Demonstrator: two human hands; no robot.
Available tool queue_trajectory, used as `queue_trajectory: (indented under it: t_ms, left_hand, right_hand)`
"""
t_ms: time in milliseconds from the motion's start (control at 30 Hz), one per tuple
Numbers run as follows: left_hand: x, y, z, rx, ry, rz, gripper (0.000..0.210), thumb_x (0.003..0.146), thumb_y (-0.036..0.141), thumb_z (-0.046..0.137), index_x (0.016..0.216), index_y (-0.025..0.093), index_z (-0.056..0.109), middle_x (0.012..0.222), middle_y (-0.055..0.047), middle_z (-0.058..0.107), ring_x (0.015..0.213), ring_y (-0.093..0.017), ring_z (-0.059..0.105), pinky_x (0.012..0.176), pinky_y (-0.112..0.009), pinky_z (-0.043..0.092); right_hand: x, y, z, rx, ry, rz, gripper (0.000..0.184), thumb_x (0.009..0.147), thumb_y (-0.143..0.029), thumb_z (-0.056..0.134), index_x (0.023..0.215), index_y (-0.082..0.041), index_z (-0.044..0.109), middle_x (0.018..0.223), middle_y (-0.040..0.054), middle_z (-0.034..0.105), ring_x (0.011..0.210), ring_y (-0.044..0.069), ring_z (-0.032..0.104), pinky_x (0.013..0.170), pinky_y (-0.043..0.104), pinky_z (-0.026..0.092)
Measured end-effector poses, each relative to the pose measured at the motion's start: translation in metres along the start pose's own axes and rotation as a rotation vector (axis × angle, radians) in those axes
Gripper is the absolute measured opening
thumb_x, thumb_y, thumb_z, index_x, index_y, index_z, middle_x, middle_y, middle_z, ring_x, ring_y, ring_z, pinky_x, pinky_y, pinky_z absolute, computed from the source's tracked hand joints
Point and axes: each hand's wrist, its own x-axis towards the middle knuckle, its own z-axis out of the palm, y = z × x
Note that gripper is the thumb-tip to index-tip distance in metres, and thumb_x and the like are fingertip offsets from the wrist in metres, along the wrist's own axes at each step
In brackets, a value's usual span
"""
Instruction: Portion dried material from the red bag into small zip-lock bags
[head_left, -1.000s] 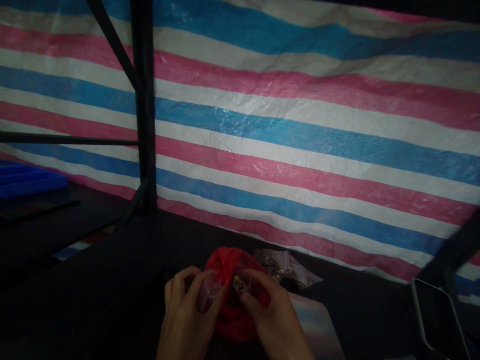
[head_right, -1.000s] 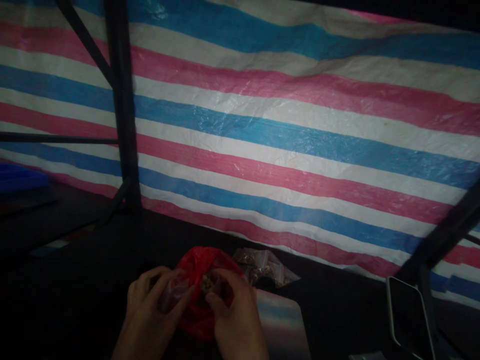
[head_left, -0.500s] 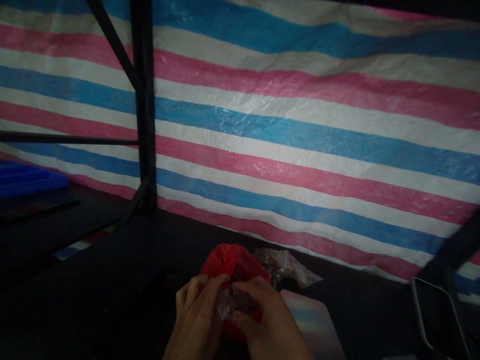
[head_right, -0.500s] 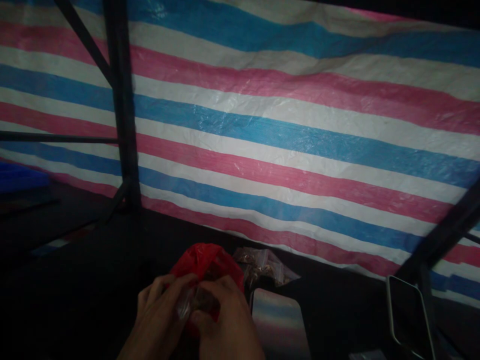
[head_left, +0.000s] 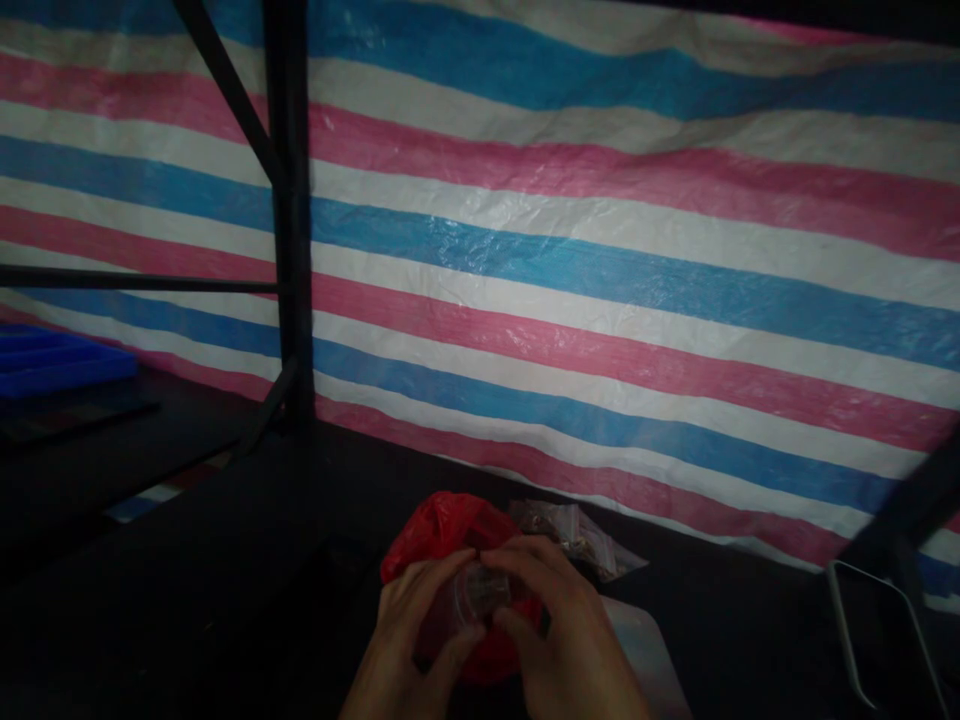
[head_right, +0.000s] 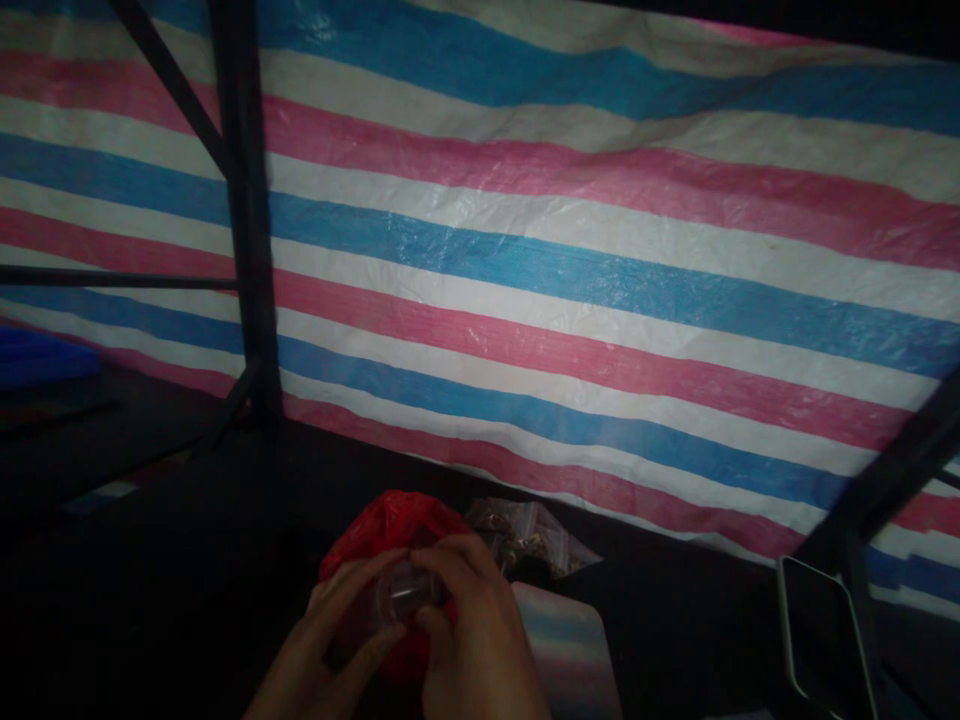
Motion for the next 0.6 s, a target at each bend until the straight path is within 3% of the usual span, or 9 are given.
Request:
queue_trajectory:
  t_ms: [200,300,500,600]
  left_hand:
    - [-0.006,-0.001,0.010,-0.084,-0.042,-0.002,0.048,0.093,0.046,0.066,0.140,0.034,0.070,0.127,-0.009,0.078,0.119,-0.030,0.070,0.106,-0.044,0.057]
    - [-0.009,-0.001,0.012,-0.163,-0.058,-0.015,0.050,0.094,0.048,0.063,0.142,0.032,0.068,0.137,-0.009,0.074,0.127,-0.031,0.067,0.111,-0.046,0.054]
    - [-0.005,0.005,0.009,-0.344,-0.127,-0.135,0.051,0.092,0.044,0.070,0.140,0.029,0.067,0.145,-0.007,0.072,0.135,-0.029,0.066,0.116,-0.041,0.051]
    - [0.000,0.008,0.006,-0.334,-0.051,-0.164,0.048,0.090,0.047,0.071,0.134,0.027,0.070,0.140,-0.008,0.075,0.131,-0.029,0.069,0.111,-0.040,0.055]
  right_hand:
    - [-0.002,-0.001,0.005,-0.020,-0.029,-0.208,0.068,0.066,0.011,0.054,0.113,-0.030,0.081,0.121,0.0047,0.074,0.114,0.022,0.072,0.099,0.032,0.057]
    - [-0.002,-0.002,0.004,0.018,-0.020,-0.261,0.066,0.069,0.011,0.054,0.113,-0.031,0.079,0.118,0.0034,0.076,0.110,0.020,0.074,0.096,0.030,0.058]
    - [-0.002,-0.010,-0.006,-0.027,0.012,-0.229,0.054,0.079,0.008,0.050,0.109,-0.027,0.079,0.116,0.0023,0.079,0.108,0.017,0.076,0.095,0.026,0.058]
    - [0.002,-0.007,-0.006,-0.046,0.127,-0.155,0.048,0.082,0.002,0.056,0.110,-0.029,0.078,0.118,0.0014,0.079,0.111,0.019,0.075,0.098,0.028,0.057]
